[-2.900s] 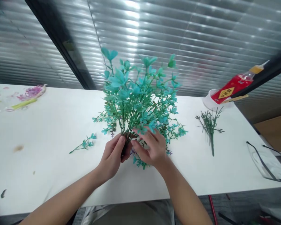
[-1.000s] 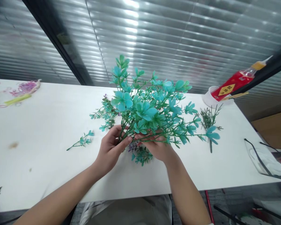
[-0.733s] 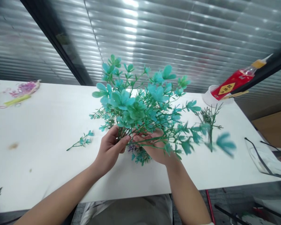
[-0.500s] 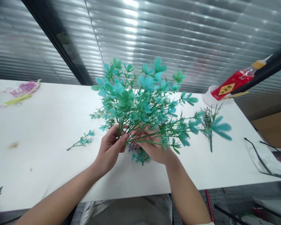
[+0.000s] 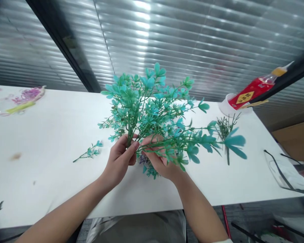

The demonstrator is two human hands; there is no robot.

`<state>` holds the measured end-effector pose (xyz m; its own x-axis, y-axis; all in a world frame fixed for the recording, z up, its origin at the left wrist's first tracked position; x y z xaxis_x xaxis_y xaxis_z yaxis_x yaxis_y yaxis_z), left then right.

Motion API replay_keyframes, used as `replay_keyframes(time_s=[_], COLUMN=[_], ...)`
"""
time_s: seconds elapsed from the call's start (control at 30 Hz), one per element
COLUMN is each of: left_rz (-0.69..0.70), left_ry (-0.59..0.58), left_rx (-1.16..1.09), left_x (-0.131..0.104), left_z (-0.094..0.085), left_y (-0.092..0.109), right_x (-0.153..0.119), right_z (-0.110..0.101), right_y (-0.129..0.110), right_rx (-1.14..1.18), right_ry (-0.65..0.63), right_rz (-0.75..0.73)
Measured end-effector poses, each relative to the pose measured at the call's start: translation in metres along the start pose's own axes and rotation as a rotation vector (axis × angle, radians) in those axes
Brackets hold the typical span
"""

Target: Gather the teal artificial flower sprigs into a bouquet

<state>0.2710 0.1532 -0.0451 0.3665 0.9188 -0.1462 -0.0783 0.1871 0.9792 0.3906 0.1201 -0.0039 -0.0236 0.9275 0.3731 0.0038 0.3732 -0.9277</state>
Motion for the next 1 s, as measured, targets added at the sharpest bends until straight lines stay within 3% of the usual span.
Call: replay_keyframes(time_s=[0.27,0.43,0.57,0.73,1.0], left_rz=[-0.100,-0.116,-0.162,-0.216,-0.192], left_ry=[-0.132,-0.228,-0.334,-0.268,-0.289], left_rx=[0.064,0.014,-0.110,-0.185,-0.218], left_x=[-0.001,-0.008,-0.011,-0.007,-0.006], left_z=[0.013,0.025,0.034,0.026,0.029], left_y=[-0.014,-0.015,-0.015,-0.018,-0.019], right_x=[0.002,0.004,-0.002,-0.003,-0.013], right_z=[-0.001,-0.008,-0.009,0.001,-0.012], right_y=[-0.010,-0.031,-0.037,-0.041,-0.042], right_rx=[-0.388,-0.601,-0.615,-0.609,-0.514], right_ry=[-0.009,0.193,0.325,0.318,0.485], right_rz=[-0.101,-0.226,-0.290,-0.327,-0.368])
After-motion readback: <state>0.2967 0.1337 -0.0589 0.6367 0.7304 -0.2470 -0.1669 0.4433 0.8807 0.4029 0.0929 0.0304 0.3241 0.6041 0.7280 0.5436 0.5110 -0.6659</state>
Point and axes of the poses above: each hand's wrist, its own x-axis towards the middle knuckle, its own z-axis out of the palm, y = z × x, the point moved 10 cm from there along x, towards the middle knuckle, and after that the axes turned 8 degrees about x, right-handed, at the moved point
